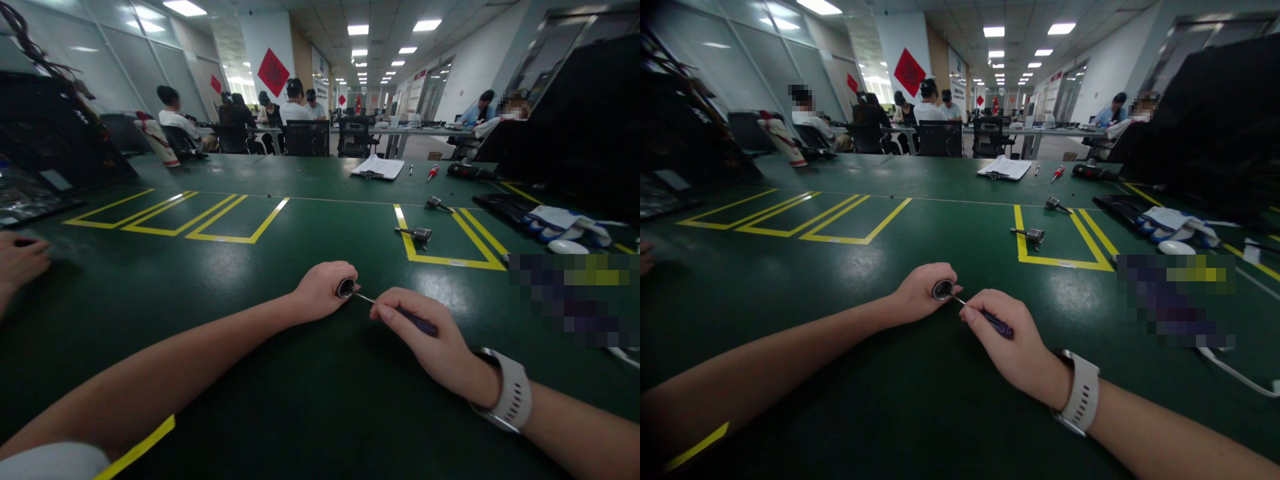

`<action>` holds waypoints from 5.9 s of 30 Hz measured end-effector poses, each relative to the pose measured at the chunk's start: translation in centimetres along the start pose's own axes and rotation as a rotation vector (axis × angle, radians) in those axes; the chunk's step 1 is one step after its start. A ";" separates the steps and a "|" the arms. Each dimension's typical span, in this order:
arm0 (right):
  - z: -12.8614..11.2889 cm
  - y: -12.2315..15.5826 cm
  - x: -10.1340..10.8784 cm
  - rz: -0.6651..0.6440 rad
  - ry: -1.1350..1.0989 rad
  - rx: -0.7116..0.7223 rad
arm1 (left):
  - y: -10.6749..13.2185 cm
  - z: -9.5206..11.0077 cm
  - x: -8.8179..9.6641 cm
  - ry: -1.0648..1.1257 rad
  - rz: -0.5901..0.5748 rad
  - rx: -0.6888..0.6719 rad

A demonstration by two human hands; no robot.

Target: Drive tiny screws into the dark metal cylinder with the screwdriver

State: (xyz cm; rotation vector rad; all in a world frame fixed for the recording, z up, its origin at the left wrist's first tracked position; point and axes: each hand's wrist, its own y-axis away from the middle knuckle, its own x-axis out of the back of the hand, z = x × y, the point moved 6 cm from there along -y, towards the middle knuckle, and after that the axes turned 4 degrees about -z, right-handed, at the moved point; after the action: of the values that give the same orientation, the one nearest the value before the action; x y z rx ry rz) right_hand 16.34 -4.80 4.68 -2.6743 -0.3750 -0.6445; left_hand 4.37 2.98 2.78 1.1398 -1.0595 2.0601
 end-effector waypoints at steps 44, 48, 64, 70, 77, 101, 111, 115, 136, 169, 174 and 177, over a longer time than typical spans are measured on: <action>3.8 -0.1 -0.8 0.126 -0.862 -0.327 | 0.3 -0.5 0.9 -0.004 0.123 0.079; 3.0 0.1 -1.0 0.074 -0.721 -0.332 | 0.2 -0.2 0.9 -0.084 0.084 0.077; 3.7 -0.1 -1.1 0.079 -0.837 -0.344 | 0.3 -0.3 0.9 -0.031 0.110 0.081; 3.2 0.1 -1.5 0.047 -0.772 -0.381 | 0.6 0.2 0.6 -0.312 0.047 0.099; 4.5 -0.7 -1.8 -0.020 -1.034 -0.474 | 0.5 0.1 0.6 -0.190 0.052 0.042; -2.3 0.3 -0.3 -0.212 0.000 0.204 | 0.7 -3.9 1.6 0.010 0.261 0.458; -1.9 5.6 -1.2 -0.509 0.400 0.186 | 1.1 -5.5 3.2 0.027 0.311 0.569; -0.2 7.0 -0.9 -0.522 0.487 0.094 | 0.9 -5.5 3.0 0.047 0.276 0.575; -2.6 0.4 -4.7 -0.510 0.395 0.210 | 0.6 -7.5 3.8 0.009 0.336 0.623; 0.7 -2.8 -3.2 -0.371 0.372 0.232 | 0.7 -7.8 4.2 0.043 0.354 0.639; 0.1 -2.1 -3.1 -0.392 0.386 0.269 | 0.6 -7.6 3.9 0.033 0.324 0.625; 0.1 -1.5 -2.7 -0.456 0.360 0.269 | 0.6 -7.4 3.6 0.025 0.311 0.596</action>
State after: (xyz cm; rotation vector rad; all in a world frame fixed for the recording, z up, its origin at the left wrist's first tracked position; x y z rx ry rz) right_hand 13.54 -3.86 3.73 -2.1694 -0.9072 -1.0975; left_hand -1.05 9.20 3.21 1.2730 -0.6475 2.7432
